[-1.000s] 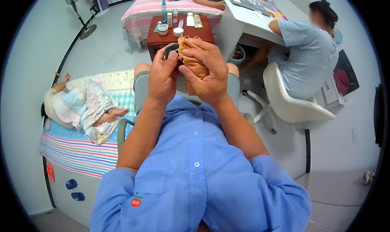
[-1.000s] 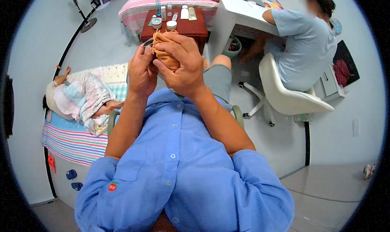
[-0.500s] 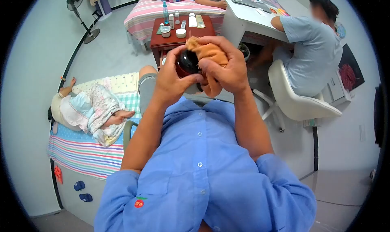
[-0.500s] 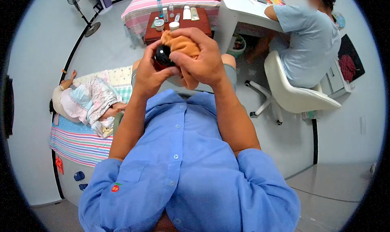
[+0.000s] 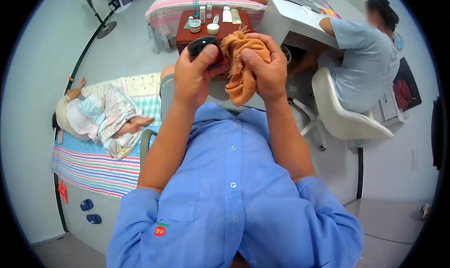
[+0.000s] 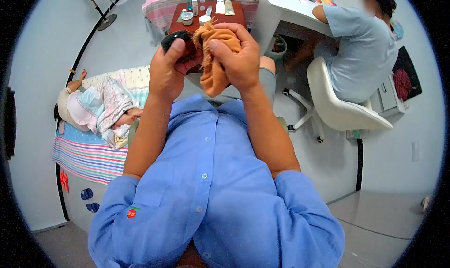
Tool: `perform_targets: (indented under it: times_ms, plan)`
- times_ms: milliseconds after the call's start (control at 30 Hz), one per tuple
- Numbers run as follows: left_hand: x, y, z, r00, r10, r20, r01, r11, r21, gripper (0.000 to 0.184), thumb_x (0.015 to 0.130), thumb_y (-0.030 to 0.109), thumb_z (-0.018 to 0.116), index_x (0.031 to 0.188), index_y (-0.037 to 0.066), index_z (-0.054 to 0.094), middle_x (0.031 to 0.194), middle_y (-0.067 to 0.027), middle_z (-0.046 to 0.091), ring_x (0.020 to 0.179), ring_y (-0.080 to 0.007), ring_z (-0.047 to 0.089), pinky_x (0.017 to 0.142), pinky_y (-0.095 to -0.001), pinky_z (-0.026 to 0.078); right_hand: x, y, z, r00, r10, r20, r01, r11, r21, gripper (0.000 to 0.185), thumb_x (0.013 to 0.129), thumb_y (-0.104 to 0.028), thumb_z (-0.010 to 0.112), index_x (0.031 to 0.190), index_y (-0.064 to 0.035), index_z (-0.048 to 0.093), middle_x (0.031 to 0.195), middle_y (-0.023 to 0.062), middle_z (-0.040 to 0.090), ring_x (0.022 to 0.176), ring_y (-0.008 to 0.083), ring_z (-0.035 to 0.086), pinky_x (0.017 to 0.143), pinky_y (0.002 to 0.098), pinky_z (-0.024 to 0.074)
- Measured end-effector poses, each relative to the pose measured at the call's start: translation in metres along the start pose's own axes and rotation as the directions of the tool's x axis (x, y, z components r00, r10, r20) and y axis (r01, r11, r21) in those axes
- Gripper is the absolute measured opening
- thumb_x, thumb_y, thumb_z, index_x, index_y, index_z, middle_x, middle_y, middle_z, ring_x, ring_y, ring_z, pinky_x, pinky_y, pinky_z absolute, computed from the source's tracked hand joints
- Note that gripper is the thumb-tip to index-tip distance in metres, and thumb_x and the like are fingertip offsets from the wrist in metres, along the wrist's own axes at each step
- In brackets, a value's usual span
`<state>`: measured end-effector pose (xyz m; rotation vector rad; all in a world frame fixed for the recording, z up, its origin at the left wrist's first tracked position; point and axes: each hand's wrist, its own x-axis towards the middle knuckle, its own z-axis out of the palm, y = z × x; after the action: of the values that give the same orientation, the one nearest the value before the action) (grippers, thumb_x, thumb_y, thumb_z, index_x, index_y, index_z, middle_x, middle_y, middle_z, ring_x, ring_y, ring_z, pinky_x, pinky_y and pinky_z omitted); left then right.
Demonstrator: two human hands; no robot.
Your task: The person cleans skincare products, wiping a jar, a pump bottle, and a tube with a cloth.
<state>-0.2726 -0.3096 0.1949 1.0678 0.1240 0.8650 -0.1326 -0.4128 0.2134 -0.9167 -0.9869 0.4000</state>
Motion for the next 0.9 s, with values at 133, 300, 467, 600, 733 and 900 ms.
perform_targets:
  times_ms: [133,300,467,600,733,900]
  plan:
    - [0.0,-0.005,0.005,0.994,-0.101,0.045,0.11,0.902,-0.418,0.049,0.106,0.037,0.056,0.138,0.001,0.05,0.127,-0.0125,0.065,0.113,-0.0259,0.066,0.1,-0.0422,0.054,-0.004,0.007,0.014,0.991,-0.13,0.014,0.13,0.964,-0.232,0.039,0.088,-0.013,0.077,0.121,-0.0005,0.063,0.109,0.0093,0.069,0.094,0.0138,0.068,0.082,0.0272,0.0579]
    - [-0.005,-0.008,-0.003,0.991,-0.026,0.134,0.054,0.976,-0.21,0.044,0.105,0.034,0.06,0.135,0.003,0.052,0.122,-0.0086,0.066,0.11,-0.0189,0.066,0.095,-0.0351,0.055,-0.005,0.006,0.013,0.996,-0.005,-0.085,-0.005,0.993,-0.115,0.04,0.083,-0.013,0.08,0.118,-0.0017,0.065,0.11,0.0103,0.069,0.096,0.0169,0.068,0.084,0.0298,0.057]
    - [-0.003,-0.01,-0.01,0.995,-0.051,0.083,0.06,0.992,-0.112,0.044,0.101,0.034,0.066,0.129,0.002,0.054,0.117,-0.0064,0.065,0.103,-0.0149,0.065,0.088,-0.0328,0.056,-0.004,0.008,0.013,0.869,-0.466,0.165,0.487,0.75,-0.448,0.036,0.074,-0.007,0.08,0.107,-0.0026,0.068,0.108,0.0141,0.069,0.102,0.0258,0.067,0.09,0.0351,0.0538]
    - [-0.009,-0.007,0.001,0.984,-0.117,0.132,0.123,0.992,-0.04,0.042,0.102,0.035,0.065,0.127,0.002,0.056,0.116,-0.0059,0.065,0.103,-0.0143,0.065,0.088,-0.033,0.056,-0.003,0.004,0.012,0.967,-0.254,-0.026,0.23,0.912,-0.338,0.031,0.077,-0.008,0.078,0.106,-0.0028,0.069,0.107,0.0132,0.069,0.097,0.0263,0.068,0.086,0.0353,0.055]
    - [0.001,-0.012,0.0,0.991,-0.112,0.066,0.124,0.968,-0.219,0.043,0.108,0.038,0.052,0.13,0.001,0.055,0.119,-0.0096,0.065,0.107,-0.0174,0.066,0.091,-0.0337,0.057,-0.004,0.002,0.022,0.896,-0.419,0.145,0.44,0.796,-0.417,0.033,0.073,-0.008,0.08,0.105,-0.0048,0.07,0.107,0.0122,0.07,0.098,0.0285,0.067,0.088,0.0389,0.0534]
    - [0.002,-0.002,0.005,0.998,-0.069,0.009,0.065,0.88,-0.471,0.048,0.111,0.04,0.04,0.135,0.001,0.054,0.127,-0.0134,0.065,0.115,-0.0247,0.064,0.103,-0.0415,0.051,0.0,0.007,0.029,0.759,-0.594,0.266,0.63,0.565,-0.533,0.033,0.071,-0.008,0.079,0.102,-0.0061,0.069,0.109,0.014,0.07,0.097,0.0312,0.066,0.089,0.0407,0.052]
